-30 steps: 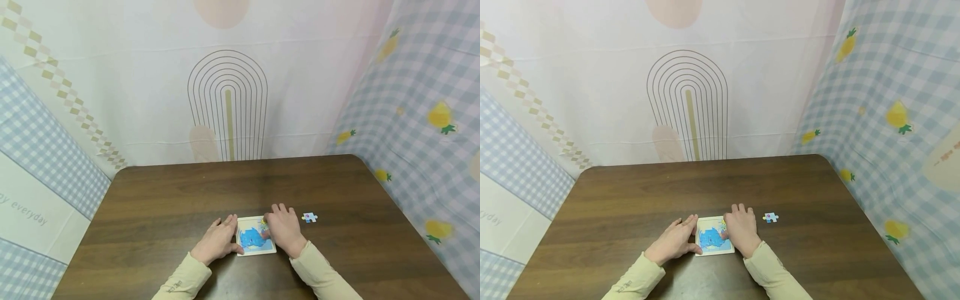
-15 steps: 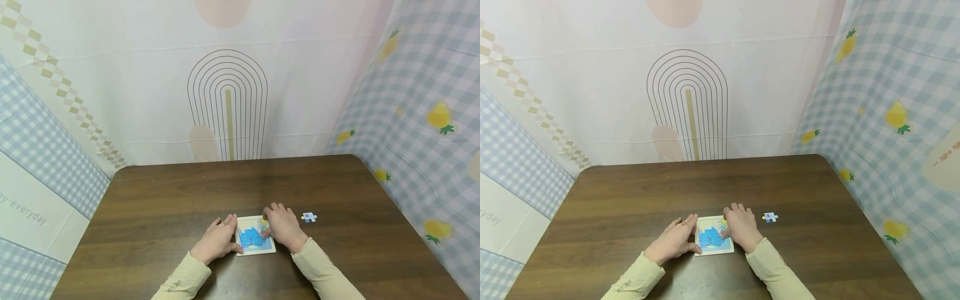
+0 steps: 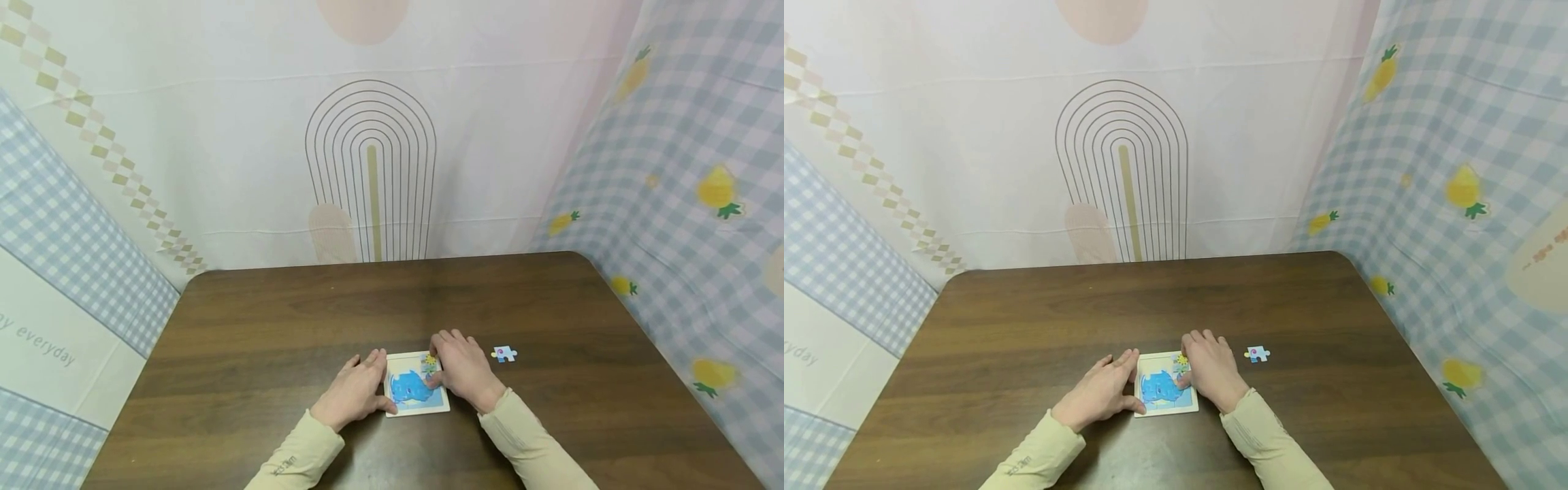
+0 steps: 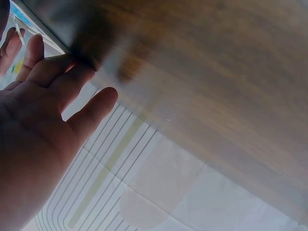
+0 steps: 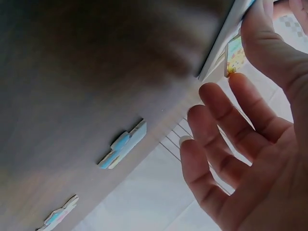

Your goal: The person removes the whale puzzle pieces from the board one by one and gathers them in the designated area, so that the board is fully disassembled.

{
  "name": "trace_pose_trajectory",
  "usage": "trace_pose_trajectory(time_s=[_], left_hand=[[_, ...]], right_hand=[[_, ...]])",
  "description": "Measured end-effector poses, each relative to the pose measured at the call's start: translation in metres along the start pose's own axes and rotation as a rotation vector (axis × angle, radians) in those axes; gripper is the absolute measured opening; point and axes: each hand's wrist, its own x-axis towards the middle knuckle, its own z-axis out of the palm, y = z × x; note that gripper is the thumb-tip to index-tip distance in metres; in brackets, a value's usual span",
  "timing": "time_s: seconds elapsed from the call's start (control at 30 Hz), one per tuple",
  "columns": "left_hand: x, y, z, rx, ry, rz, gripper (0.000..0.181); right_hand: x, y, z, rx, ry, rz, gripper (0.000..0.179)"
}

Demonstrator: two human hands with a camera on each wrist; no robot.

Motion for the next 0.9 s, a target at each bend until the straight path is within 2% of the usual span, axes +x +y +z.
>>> trace_pose_trajectory(time_s=[0.4,0.7,0.9], left_hand=[[-0.0002,-0.0001,-0.0004,-0.002,-0.001,0.002,0.096],[-0.0007,-0.0002,-0.001,-0.018,-0.005,-0.006,0.095],[-0.0002,-0.0006,0.0001,-0.019,-0.004,-0.007,0.094]], right_hand=[[-0.0023,0.0009,-0.0016,0.076,0.0,-0.021,0.041],[-0.0035,0.0014,0.0,0.172,0.011,0.005,0.026],[-0.0042,0.0015,0.0004,0.205,0.003,0.026,0.025]])
